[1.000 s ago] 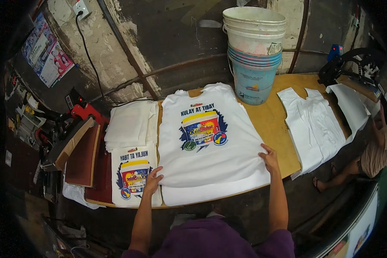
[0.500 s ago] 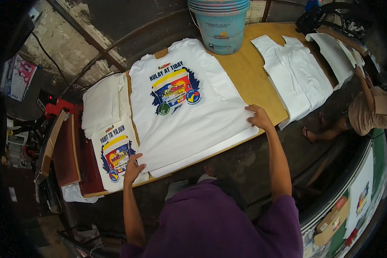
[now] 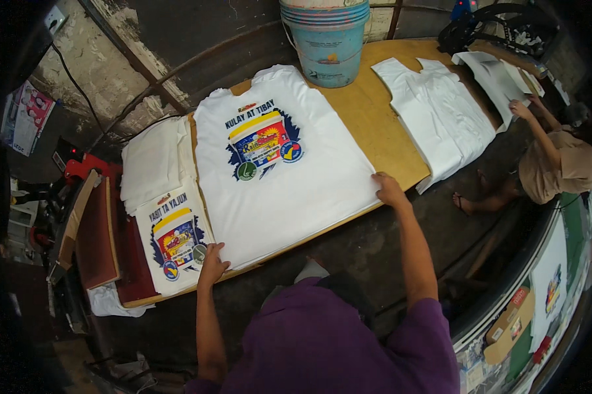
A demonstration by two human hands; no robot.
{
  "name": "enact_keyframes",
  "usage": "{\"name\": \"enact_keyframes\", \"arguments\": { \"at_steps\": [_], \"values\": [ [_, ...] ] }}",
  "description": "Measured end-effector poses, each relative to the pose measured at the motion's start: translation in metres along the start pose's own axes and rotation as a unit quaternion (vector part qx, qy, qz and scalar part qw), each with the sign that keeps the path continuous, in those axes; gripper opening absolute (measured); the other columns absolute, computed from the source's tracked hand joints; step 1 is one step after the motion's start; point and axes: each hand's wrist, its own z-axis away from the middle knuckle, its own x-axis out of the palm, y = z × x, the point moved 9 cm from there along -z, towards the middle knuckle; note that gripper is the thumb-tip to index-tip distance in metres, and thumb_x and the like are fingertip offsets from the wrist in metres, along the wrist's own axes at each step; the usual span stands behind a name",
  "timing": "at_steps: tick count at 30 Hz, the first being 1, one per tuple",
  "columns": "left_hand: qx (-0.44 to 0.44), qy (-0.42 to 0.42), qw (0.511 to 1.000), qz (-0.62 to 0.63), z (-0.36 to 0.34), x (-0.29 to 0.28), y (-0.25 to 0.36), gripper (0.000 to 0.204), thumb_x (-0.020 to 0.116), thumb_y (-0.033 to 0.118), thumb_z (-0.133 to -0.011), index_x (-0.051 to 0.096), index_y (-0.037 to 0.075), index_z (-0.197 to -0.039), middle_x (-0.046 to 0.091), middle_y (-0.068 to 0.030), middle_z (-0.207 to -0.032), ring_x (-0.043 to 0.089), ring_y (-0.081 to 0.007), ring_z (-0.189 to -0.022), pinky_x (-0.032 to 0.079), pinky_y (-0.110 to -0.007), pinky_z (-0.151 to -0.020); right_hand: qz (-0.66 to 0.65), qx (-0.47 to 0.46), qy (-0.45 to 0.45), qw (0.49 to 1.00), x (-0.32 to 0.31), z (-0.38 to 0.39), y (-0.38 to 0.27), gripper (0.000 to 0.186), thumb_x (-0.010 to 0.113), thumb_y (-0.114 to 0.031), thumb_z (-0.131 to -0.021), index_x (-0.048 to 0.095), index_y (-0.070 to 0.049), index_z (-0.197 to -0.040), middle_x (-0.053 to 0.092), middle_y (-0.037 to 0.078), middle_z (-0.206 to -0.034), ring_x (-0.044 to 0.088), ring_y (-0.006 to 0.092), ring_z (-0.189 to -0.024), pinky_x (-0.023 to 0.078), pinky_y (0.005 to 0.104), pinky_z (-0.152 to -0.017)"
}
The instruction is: Operating a heat press machine to print designs on white t-shirts.
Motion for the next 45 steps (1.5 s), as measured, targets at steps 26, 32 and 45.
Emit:
{"name": "enact_keyframes", "arguments": {
  "at_steps": [26,32,45],
  "values": [
    [0.033,0.167,0.940,-0.295,-0.166,0.058,0.100,0.059,0.051,0.038,-0.087,0.046,0.011,-0.139,0.029,-0.0212,-0.150,0.022,-0.0438,-0.139,0.017,-0.059,-0.111,-0.012,-0.196,0.079,0.977,0.001,-0.291,-0.134,0.019,0.064,-0.013,-0.079,0.068,-0.001,-0.093,0.062,0.016,-0.098,0.061,0.0339,-0.090,0.051,0.0399,-0.076],
    [-0.002,0.127,0.950,-0.286,-0.173,0.060,0.091,0.067,0.057,0.040,-0.082,0.042,0.012,-0.141,0.028,-0.0207,-0.150,0.021,-0.0447,-0.139,0.015,-0.060,-0.111,0.018,-0.405,0.040,0.913,0.108,-0.427,-0.261,0.038,0.054,-0.029,-0.088,0.062,-0.004,-0.117,0.059,0.014,-0.125,0.056,0.0327,-0.110,0.038,0.0468,-0.100],
    [-0.060,0.076,0.955,-0.281,-0.180,0.064,0.078,0.057,0.056,0.045,-0.081,0.054,0.019,-0.132,0.036,-0.0174,-0.147,0.029,-0.0416,-0.137,0.023,-0.059,-0.108,-0.005,-0.406,0.135,0.904,0.156,-0.502,-0.330,0.034,0.060,-0.022,-0.083,0.063,-0.001,-0.109,0.056,0.015,-0.121,0.049,0.0333,-0.109,0.038,0.0467,-0.094]
  ]
}}
